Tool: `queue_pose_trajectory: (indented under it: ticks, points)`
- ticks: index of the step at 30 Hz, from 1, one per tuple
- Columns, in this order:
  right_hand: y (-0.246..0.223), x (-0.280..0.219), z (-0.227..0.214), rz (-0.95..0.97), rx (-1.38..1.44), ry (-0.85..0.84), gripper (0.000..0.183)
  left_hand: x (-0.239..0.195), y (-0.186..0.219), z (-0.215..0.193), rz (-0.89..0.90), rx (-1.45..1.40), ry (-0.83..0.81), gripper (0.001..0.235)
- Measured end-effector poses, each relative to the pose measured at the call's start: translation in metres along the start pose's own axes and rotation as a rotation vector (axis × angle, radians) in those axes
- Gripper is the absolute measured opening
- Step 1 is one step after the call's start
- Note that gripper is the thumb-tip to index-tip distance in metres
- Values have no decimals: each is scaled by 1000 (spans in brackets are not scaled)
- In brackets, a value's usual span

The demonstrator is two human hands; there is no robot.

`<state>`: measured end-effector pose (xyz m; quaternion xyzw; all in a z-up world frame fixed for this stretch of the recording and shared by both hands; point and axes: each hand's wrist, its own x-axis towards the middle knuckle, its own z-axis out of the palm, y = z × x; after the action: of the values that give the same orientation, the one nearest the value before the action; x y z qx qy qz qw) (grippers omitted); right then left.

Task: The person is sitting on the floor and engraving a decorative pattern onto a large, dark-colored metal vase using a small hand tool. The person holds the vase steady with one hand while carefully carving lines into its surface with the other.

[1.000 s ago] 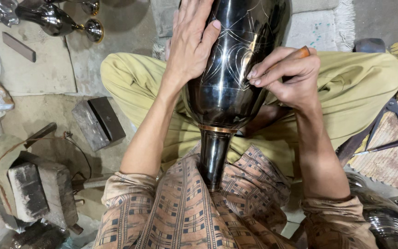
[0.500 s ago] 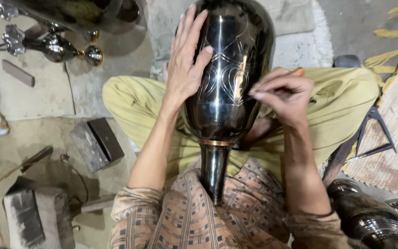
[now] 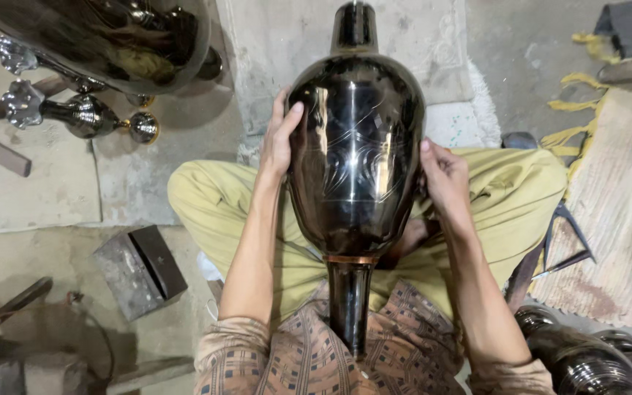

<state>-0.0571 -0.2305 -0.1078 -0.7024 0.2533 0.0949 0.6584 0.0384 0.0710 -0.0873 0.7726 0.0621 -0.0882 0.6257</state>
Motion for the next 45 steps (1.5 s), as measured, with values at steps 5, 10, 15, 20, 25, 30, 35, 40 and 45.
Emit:
queue_pose_trajectory:
  ticks: [5,10,15,20,25,30,35,40,45]
  points:
    - [-22,-24,0,-233,-42,15,54,1,-54,2,-241,-510,24,82]
    - [-44,-27,-1,-275,77,-59,47,-1,-75,7,-264,-738,0,80]
    - [-78,-33,-10,-381,231,-218,47,0,-30,0,-143,242,102,72]
    - [-111,-23,16,-518,-13,-254,41,14,19,32,118,392,-11,62]
    - [-125,-15,23,-629,-138,-331,33,11,22,38,228,462,7,58]
    - [-129,-12,23,-705,-104,-403,26,10,23,36,206,469,1,59]
    - [-130,-15,22,-594,-127,-369,25,8,28,37,202,489,1,58]
    - [-131,-13,24,-575,-136,-378,20,6,28,35,236,487,6,57]
    - [-132,-13,24,-573,-79,-407,16,5,28,34,251,462,-4,57]
